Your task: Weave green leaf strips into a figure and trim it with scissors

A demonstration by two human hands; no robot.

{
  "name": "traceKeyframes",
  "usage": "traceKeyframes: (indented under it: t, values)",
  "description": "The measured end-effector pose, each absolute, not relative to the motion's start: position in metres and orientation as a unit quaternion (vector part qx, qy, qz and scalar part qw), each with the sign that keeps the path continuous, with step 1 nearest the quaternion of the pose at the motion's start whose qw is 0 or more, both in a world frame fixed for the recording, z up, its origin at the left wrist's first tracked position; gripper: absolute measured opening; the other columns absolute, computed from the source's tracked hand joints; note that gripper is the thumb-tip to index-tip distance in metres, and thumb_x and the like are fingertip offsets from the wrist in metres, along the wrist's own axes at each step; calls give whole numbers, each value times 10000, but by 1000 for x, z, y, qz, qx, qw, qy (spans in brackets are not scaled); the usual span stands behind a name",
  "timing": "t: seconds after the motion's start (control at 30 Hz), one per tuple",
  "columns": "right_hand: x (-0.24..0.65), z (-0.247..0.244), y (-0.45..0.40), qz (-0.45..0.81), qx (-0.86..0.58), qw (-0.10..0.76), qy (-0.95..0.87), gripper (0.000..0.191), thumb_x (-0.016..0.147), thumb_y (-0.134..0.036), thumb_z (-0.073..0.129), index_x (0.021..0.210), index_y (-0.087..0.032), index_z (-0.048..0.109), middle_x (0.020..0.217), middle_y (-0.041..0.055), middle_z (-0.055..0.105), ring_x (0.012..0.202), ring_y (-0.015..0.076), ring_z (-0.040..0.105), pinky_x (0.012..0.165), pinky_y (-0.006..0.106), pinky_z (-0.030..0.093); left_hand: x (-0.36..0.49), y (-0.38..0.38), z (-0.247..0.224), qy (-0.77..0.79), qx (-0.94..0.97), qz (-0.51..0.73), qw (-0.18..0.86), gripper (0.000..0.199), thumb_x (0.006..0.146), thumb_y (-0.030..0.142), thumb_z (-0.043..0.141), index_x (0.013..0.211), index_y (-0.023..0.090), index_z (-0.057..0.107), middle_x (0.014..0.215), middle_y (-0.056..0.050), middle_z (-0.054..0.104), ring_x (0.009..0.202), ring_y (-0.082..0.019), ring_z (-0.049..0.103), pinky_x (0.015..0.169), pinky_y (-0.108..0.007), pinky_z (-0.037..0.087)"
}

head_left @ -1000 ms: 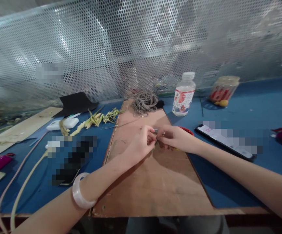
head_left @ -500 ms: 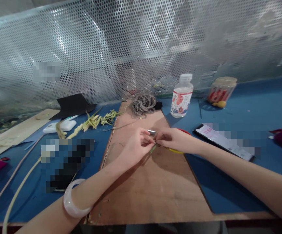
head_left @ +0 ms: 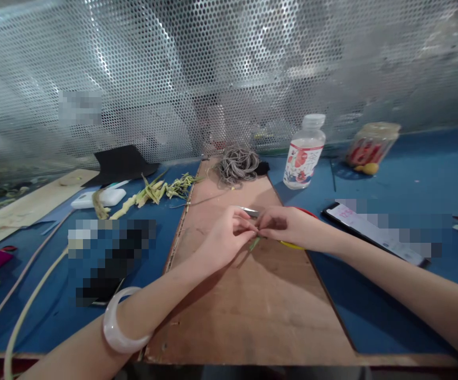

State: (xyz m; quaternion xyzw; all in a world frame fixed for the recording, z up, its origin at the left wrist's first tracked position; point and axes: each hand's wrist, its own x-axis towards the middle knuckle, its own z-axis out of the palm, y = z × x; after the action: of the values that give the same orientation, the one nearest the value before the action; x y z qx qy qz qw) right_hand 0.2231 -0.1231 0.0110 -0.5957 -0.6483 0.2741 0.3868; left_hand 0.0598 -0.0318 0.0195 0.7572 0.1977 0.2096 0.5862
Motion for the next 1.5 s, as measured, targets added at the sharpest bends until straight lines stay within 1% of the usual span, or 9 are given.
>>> traceKeyframes:
  t: [0.17, 0.3, 0.4, 0.5, 0.67, 0.9, 1.1, 1.33, 1.5]
  values:
    - [224, 5, -123, 260, -591, 387, -659, 125, 773, -308, 545, 793, -184, 550, 823, 32, 623, 736, 150, 580, 638, 269, 455, 61, -33, 19, 222, 742, 220, 593, 276, 706, 140, 621, 870, 169, 402, 743, -21, 627, 740, -147, 616, 721, -320, 463]
    - [222, 3, -124, 242, -601, 387, -656, 97, 758, -282, 552, 798, -195, 537, 780, 17, 616, 663, 135, 569, 582, 254, 443, 63, -33, 20, 244, 733, 218, 596, 293, 682, 138, 642, 851, 166, 405, 722, -16, 628, 715, -143, 613, 700, -307, 457]
    - [219, 4, -125, 203, -622, 373, -658, 76, 736, -233, 553, 800, -194, 543, 730, 5, 596, 579, 113, 534, 529, 238, 420, 63, -33, 20, 267, 722, 211, 602, 290, 672, 120, 643, 840, 163, 410, 712, -17, 635, 691, -138, 610, 676, -292, 451]
    - [214, 8, -125, 156, -623, 355, -679, 73, 714, -180, 543, 787, -183, 542, 730, 8, 580, 533, 95, 499, 494, 224, 401, 63, -33, 21, 296, 697, 203, 620, 317, 649, 113, 665, 840, 158, 416, 700, -26, 641, 653, -139, 611, 657, -290, 449]
    - [211, 12, -126, 83, -609, 329, -717, 112, 694, -110, 517, 786, -172, 535, 737, 14, 552, 535, 88, 488, 497, 214, 393, 63, -33, 25, 333, 661, 191, 645, 358, 629, 132, 697, 851, 148, 416, 669, -33, 638, 604, -138, 608, 638, -289, 447]
    - [214, 9, -127, 97, -608, 333, -715, 93, 723, -137, 522, 802, -184, 533, 765, 14, 549, 548, 90, 499, 515, 221, 408, 61, -31, 24, 343, 682, 190, 617, 404, 602, 171, 722, 879, 151, 429, 775, -70, 664, 671, -161, 623, 666, -311, 449]
    - [212, 10, -128, 96, -604, 330, -720, 99, 721, -134, 520, 805, -184, 536, 784, 20, 543, 561, 95, 507, 531, 231, 420, 61, -30, 20, 318, 683, 187, 631, 412, 612, 153, 705, 887, 165, 400, 739, -32, 662, 622, -132, 610, 625, -283, 448]
    - [209, 13, -128, 86, -611, 328, -715, 85, 712, -135, 543, 775, -190, 532, 744, 12, 531, 561, 99, 503, 521, 225, 408, 64, -28, 13, 298, 715, 193, 602, 371, 613, 115, 673, 843, 169, 388, 669, 4, 618, 619, -120, 594, 596, -254, 434]
    - [211, 10, -127, 94, -599, 338, -720, 80, 723, -149, 547, 793, -186, 537, 754, 11, 524, 565, 97, 487, 523, 223, 399, 64, -26, 11, 239, 743, 204, 591, 364, 631, 96, 640, 824, 181, 344, 682, 15, 611, 685, -122, 606, 671, -273, 451]
